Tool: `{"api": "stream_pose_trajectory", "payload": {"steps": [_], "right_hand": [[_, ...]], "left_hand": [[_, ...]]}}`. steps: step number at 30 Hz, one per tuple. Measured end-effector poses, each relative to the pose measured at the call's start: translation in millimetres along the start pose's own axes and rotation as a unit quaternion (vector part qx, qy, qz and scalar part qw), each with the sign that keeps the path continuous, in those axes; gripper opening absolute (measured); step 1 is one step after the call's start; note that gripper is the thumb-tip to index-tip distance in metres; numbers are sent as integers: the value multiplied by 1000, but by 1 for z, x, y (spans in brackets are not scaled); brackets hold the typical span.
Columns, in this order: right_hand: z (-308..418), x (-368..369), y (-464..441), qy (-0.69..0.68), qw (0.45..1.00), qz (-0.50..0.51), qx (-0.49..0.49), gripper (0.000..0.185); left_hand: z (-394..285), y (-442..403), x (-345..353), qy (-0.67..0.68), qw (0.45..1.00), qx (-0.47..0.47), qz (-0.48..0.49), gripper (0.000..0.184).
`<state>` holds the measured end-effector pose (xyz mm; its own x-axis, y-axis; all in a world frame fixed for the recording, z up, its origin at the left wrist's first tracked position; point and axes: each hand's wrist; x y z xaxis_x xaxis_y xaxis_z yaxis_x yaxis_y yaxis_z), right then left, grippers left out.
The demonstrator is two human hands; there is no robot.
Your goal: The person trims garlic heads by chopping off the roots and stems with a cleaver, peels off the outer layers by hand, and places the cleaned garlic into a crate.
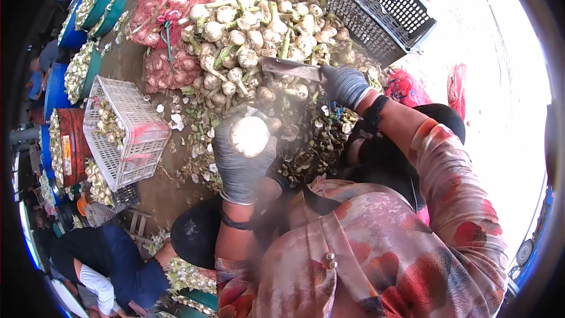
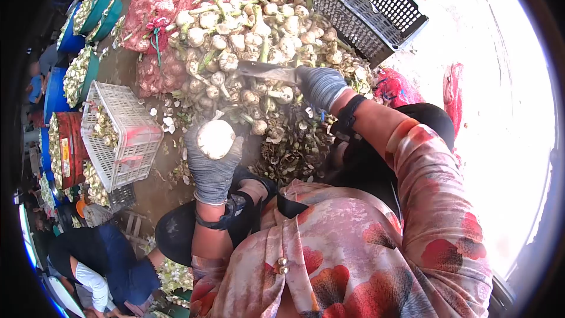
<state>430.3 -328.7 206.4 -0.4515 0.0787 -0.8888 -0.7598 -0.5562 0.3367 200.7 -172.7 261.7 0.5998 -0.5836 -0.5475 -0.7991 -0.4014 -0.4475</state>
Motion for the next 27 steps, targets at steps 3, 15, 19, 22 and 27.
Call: {"api": "stream_pose_trajectory", "payload": {"steps": [3,15,19,22,27], "right_hand": [[19,18,13,-281,957,57,-31,48],[77,-2,43,-430,864,244,-94,47],[65,5,41,-316,920,160,-167,45],[75,-30,52,-50,972,81,-217,40],[52,0,25,51,977,77,-193,22]], "left_hand": [[0,-10,-1,28,997,-72,16,71],[16,-17,27,600,749,-263,-102,55],[61,4,39,229,967,-103,37,43],[54,-5,17,90,992,-23,84,34],[61,11,-5,-71,984,-105,125,40]]}}
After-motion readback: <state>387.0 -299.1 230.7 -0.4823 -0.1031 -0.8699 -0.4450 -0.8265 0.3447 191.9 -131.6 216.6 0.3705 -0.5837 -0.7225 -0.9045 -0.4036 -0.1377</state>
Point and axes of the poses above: each hand's wrist, its own y-axis away from the middle knuckle, its own x-axis out of the palm, z = x × y, and after that the axes turned 12 degrees about x, right-handed
